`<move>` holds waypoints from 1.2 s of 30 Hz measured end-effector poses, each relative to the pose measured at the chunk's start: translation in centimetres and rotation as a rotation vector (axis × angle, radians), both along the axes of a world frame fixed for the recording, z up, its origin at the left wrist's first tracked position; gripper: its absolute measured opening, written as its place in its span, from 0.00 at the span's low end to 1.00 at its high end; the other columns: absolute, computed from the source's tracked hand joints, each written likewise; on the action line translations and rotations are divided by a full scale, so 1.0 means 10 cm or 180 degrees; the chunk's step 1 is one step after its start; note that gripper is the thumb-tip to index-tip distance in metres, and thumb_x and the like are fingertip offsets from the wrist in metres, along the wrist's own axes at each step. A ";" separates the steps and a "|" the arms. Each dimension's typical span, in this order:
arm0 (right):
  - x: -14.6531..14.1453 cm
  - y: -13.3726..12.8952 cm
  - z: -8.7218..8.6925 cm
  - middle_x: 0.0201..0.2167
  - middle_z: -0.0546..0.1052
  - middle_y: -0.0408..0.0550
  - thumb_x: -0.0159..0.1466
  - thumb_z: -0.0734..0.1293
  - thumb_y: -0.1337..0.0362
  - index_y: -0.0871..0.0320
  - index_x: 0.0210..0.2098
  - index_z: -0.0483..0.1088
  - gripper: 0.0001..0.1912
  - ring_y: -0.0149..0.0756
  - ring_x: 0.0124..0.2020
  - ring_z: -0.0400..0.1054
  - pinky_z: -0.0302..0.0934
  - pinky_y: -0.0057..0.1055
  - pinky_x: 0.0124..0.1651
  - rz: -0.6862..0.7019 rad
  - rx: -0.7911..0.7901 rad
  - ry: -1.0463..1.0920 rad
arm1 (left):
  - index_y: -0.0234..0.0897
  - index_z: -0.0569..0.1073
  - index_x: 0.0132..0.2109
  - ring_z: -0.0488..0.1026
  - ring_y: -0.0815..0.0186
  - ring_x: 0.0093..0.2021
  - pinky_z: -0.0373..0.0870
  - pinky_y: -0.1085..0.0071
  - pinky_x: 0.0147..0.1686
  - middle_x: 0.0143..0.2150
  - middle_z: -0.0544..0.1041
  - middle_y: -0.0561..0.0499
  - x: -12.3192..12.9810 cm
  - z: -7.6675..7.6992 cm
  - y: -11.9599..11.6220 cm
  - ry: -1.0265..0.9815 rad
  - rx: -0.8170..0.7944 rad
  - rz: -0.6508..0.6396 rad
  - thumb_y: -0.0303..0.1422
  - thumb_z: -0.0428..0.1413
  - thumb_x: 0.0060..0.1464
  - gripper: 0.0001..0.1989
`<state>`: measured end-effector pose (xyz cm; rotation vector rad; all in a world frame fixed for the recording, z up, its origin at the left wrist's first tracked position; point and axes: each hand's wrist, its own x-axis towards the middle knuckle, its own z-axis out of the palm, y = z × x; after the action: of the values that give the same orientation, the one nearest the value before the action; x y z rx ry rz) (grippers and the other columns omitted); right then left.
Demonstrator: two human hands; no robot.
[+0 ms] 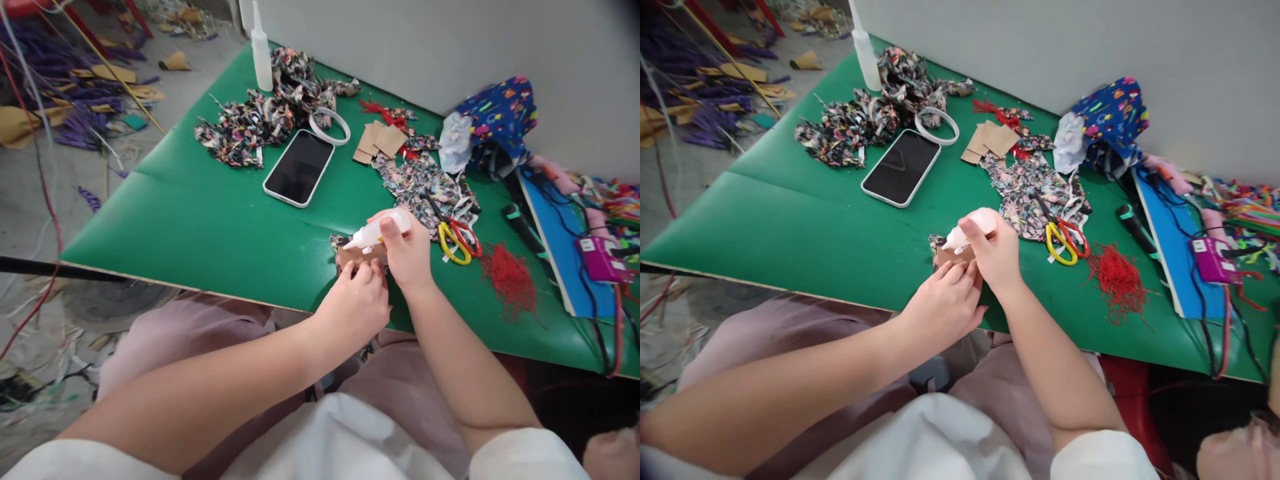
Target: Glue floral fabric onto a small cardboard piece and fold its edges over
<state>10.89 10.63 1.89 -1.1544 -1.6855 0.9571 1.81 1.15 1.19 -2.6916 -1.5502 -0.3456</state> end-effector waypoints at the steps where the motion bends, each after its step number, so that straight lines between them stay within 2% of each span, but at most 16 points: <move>1: 0.01 0.00 0.00 0.23 0.71 0.42 0.54 0.64 0.46 0.57 0.28 0.69 0.19 0.28 0.24 0.65 0.59 0.25 0.25 -0.0017 -0.0010 -0.0003 | 0.19 0.65 0.54 0.66 0.52 0.50 0.63 0.56 0.49 0.54 0.67 0.31 0.00 0.00 0.00 0.0000 -0.0006 0.0002 0.36 0.43 0.59 0.24; 24: 0.29 0.08 -0.06 0.20 0.68 0.41 0.55 0.64 0.47 0.58 0.28 0.69 0.18 0.27 0.22 0.61 0.57 0.26 0.25 -0.0465 0.0014 -0.0019 | 0.16 0.61 0.56 0.65 0.52 0.50 0.61 0.57 0.50 0.56 0.65 0.30 -0.01 0.00 0.00 0.0108 -0.0086 -0.0036 0.36 0.41 0.60 0.26; 36: 0.40 0.11 0.00 0.18 0.66 0.39 0.55 0.63 0.46 0.58 0.27 0.69 0.20 0.25 0.19 0.58 0.55 0.25 0.22 -0.0538 0.0079 -0.0123 | 0.20 0.62 0.57 0.65 0.55 0.51 0.61 0.58 0.51 0.57 0.64 0.33 -0.01 0.02 0.00 0.0189 -0.0164 -0.0001 0.37 0.41 0.60 0.26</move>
<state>14.91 11.71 1.88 -1.2836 -1.5973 0.8113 1.72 1.17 1.41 -2.7136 -1.5638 -0.2266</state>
